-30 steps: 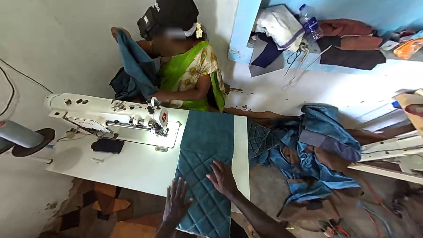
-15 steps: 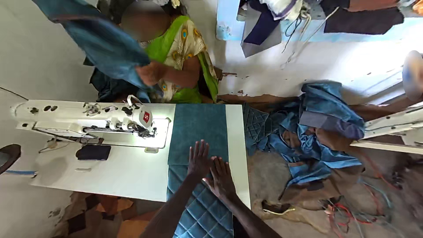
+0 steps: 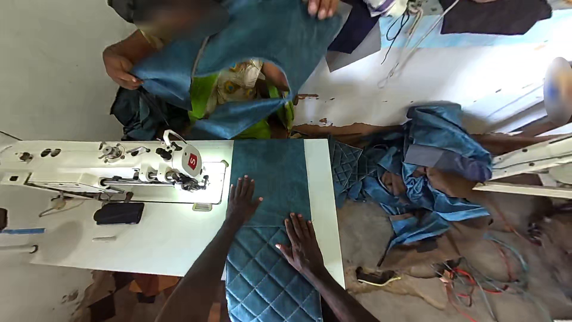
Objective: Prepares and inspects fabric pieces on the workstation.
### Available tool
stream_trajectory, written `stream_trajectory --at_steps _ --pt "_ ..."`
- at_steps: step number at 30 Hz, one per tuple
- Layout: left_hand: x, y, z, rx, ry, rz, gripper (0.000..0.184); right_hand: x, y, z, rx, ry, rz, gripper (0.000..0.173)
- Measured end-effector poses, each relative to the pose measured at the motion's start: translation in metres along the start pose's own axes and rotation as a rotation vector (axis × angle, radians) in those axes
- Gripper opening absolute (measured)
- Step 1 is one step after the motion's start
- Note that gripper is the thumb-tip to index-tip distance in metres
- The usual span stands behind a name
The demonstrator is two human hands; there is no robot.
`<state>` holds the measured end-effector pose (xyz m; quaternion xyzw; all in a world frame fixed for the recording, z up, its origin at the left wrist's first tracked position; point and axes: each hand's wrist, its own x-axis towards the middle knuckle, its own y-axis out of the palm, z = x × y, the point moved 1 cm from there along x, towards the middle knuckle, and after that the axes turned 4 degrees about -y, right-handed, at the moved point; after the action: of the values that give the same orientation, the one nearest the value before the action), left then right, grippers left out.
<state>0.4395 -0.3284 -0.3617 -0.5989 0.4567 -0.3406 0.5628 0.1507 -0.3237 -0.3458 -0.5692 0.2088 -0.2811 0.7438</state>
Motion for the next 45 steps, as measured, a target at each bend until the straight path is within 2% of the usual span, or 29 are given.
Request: stream_trajectory --at_steps 3,6,10,12,15,19,24,27,32,35,41,45 --pt "-0.009 -0.007 0.01 -0.011 -0.091 0.033 0.08 -0.001 0.002 0.0 -0.008 -0.007 -0.028 0.088" --pt "-0.048 -0.018 -0.012 -0.053 -0.125 -0.018 0.078 0.0 0.0 0.001 -0.013 -0.01 -0.019 0.089" --pt "-0.166 -0.013 -0.066 -0.15 -0.058 -0.089 0.07 0.001 0.006 -0.007 0.012 -0.017 -0.057 0.09" --pt "-0.225 -0.005 -0.086 -0.169 -0.088 -0.071 0.07 0.005 0.006 -0.014 -0.003 -0.01 -0.069 0.092" --pt "-0.275 0.01 -0.095 -0.096 -0.164 -0.021 0.071 0.013 -0.002 -0.031 -0.036 0.008 -0.064 0.093" --pt "-0.265 0.016 -0.089 -0.067 -0.162 0.04 0.072 0.024 -0.008 -0.043 -0.028 0.016 -0.022 0.096" --pt "-0.238 -0.005 -0.084 -0.137 -0.167 0.233 0.073 -0.006 -0.024 -0.027 0.077 -0.096 -0.057 0.084" --pt "-0.229 -0.006 -0.081 -0.144 -0.159 0.249 0.073 -0.037 -0.004 -0.031 0.037 -0.133 -0.078 0.086" --pt "-0.221 -0.018 -0.082 -0.155 -0.162 0.31 0.074 -0.036 0.005 -0.033 0.016 -0.113 -0.139 0.085" --pt "-0.232 -0.011 -0.085 -0.154 -0.217 0.226 0.072 -0.035 0.003 -0.036 0.011 -0.124 -0.111 0.086" --pt "-0.295 0.01 -0.075 -0.265 -0.42 0.003 0.071 -0.014 -0.004 -0.046 -0.052 -0.153 -0.047 0.089" --pt "-0.329 0.024 -0.064 -0.533 -0.721 -0.166 0.086 0.005 -0.012 -0.055 -0.079 -0.129 -0.015 0.088"
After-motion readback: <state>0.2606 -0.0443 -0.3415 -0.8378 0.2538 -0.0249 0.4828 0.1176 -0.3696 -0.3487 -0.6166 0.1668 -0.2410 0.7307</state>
